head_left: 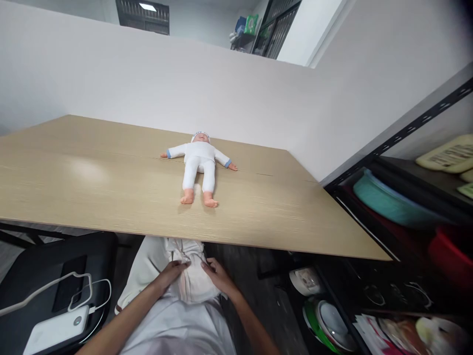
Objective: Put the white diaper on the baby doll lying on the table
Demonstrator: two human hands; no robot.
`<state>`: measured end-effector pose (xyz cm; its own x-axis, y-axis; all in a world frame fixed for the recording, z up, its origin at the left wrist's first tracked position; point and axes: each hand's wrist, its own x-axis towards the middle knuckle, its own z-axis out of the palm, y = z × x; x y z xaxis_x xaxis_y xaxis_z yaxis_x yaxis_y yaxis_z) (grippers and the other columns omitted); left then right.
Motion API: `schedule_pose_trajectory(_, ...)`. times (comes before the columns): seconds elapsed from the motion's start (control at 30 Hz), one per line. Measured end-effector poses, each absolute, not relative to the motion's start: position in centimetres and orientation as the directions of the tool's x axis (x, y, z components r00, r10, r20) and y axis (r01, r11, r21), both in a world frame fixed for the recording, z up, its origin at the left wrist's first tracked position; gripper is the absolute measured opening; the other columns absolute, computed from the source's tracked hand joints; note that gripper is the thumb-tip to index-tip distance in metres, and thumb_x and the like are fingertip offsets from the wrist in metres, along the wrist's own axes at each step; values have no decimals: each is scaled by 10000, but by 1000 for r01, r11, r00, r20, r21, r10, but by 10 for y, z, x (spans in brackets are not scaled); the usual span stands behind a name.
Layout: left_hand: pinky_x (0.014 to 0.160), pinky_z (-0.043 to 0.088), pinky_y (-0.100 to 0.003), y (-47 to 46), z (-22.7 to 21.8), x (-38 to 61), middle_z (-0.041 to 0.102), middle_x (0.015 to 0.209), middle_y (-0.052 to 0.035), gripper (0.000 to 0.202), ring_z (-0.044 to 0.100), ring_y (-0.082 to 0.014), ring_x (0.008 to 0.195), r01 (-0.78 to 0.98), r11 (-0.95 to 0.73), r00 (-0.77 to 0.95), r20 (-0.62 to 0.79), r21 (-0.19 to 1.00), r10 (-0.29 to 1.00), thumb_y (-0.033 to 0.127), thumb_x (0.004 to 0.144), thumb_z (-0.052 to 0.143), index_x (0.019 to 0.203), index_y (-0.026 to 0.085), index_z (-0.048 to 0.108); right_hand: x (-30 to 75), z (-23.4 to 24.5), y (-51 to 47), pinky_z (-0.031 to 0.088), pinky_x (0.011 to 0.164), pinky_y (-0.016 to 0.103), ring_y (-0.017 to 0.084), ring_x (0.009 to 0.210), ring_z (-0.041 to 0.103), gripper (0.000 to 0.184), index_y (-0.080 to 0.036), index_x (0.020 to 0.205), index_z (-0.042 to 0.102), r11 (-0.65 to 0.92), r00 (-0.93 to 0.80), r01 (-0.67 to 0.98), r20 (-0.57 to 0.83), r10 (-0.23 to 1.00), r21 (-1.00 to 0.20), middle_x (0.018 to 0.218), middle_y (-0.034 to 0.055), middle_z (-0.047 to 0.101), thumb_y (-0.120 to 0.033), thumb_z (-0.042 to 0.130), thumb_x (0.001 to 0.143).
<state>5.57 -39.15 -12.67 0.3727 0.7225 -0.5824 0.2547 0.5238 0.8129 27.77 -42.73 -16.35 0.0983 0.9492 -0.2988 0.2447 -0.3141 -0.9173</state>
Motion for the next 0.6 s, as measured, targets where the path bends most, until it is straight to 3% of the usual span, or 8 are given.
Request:
schedule_pose_trajectory(0.1,1094,640,-492,-412,-98,58,867,1087,-195,763,833,-429,1167,9,668,399,-615,744,680,879,591,898,953,221,764,270,-125,-452,608,845,403,292,909,743,758,-222,848,717,-269,16,204,-272,962,-941,844,43,767,-971,774,747)
schedule_pose_trajectory(0.17,1136,633,-515,-438,-70,46,867,1199,-184,755,824,-424,1216,-103,676,402,-591,730,699,779,623,986,1104,224,807,270,-85,-483,614,900,402,299,997,759,633,-213,1043,783,-191,-59,176,-204,977,-966,1024,78,824,-833,749,918)
schedule_pose_trajectory(0.2,1164,623,-532,-453,-55,37,858,1269,-170,748,807,-423,1267,-113,635,410,-546,764,730,742,666,994,1199,248,815,271,-63,-501,611,877,390,290,989,756,551,-231,1121,792,-162,-71,199,-179,981,-967,1052,75,825,-760,734,979)
schedule_pose_trajectory(0.27,1222,592,-569,-482,-29,18,826,1401,-131,770,751,-418,1394,-92,531,415,-452,842,790,688,741,982,1401,345,780,274,-21,-535,589,804,371,268,903,718,365,-299,1090,805,-96,-72,312,-124,990,-945,963,41,794,-650,750,1008)
schedule_pose_trajectory(0.4,1281,553,-573,-505,-2,-4,739,1575,-62,1036,594,-400,1598,67,398,317,-398,915,861,702,738,960,1672,506,557,269,34,-561,520,647,360,237,704,607,210,-386,957,741,58,-58,410,38,998,-910,764,-15,669,-587,801,944)
schedule_pose_trajectory(0.5,1271,563,-556,-483,-1,4,702,1623,-64,1162,540,-423,1638,128,345,222,-366,930,903,846,700,885,1725,487,473,256,46,-540,507,653,330,207,692,608,242,-323,907,675,77,-9,378,79,997,-923,758,-23,661,-539,749,988)
schedule_pose_trajectory(0.6,1212,600,-543,-449,-4,21,730,1568,-106,1133,642,-447,1530,39,363,245,-361,931,900,890,716,847,1682,418,488,247,37,-506,539,713,301,207,772,698,274,-270,1035,696,47,21,287,56,998,-957,844,-6,769,-540,738,1019)
